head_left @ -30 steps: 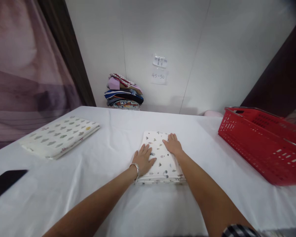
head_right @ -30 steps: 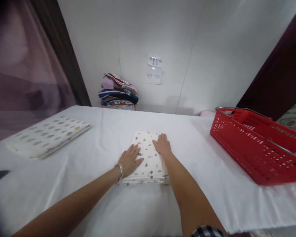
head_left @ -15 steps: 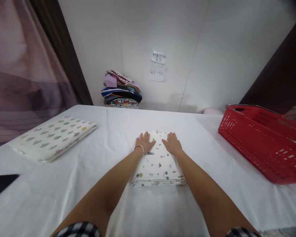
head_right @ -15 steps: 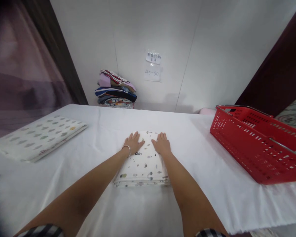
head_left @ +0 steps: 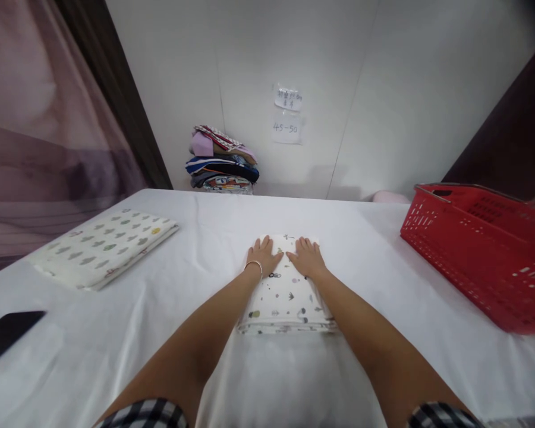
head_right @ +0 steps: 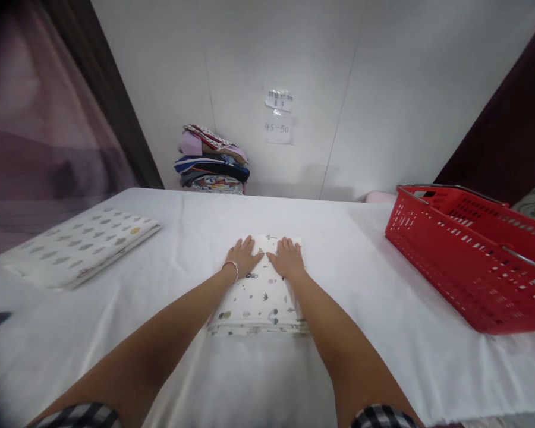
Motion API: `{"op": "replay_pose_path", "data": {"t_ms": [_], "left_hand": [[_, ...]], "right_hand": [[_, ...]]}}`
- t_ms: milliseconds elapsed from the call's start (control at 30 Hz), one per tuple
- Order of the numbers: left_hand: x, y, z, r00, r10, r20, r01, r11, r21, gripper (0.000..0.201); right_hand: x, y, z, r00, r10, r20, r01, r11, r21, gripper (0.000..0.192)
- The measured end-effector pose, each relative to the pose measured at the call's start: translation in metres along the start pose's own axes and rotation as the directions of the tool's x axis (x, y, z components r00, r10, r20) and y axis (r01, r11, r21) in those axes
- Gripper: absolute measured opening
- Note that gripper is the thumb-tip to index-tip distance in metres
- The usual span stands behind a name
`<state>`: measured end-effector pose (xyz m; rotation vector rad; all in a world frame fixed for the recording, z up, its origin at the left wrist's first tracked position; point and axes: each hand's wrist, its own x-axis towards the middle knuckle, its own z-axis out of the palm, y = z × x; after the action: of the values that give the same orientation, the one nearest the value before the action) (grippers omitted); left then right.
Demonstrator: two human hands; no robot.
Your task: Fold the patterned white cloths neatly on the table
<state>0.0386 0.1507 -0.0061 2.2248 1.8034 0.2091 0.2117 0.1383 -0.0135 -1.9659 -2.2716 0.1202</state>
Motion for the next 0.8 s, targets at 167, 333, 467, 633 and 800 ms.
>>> {"op": "replay_pose_path", "data": {"t_ms": [167,333,467,633,800], "left_hand": [[-0.001,0.000,-0.002,1.000,-0.010,0.006,0.009,1.000,0.020,0.066],[-0.002,0.003,-0.006,1.000,-0.021,-0.014,0.022,0.998,0.061,0.070],[-0.004,0.011,-0.013,0.997,-0.073,-0.010,0.073,0.988,0.132,0.071],[-0.035,0.021,-0.018,0.996,-0.020,0.087,0.004,0.984,0.177,0.074],[-0.090,0.011,-0.008,0.993,0.090,0.079,-0.096,0.992,0.080,0.069]], "right_hand": [[-0.002,-0.008,-0.014,0.997,0.039,0.071,-0.041,0.999,0.031,0.067],[-0.066,-0.029,-0.031,0.983,-0.075,0.170,0.051,0.988,0.145,0.064],[-0.141,-0.030,-0.030,0.985,-0.163,0.057,0.152,0.975,0.161,0.060],[-0.183,-0.021,-0.018,0.979,-0.146,-0.145,0.155,0.987,0.050,0.053],[-0.183,-0.021,-0.011,0.962,-0.173,-0.213,0.179,0.984,0.010,0.052]]}}
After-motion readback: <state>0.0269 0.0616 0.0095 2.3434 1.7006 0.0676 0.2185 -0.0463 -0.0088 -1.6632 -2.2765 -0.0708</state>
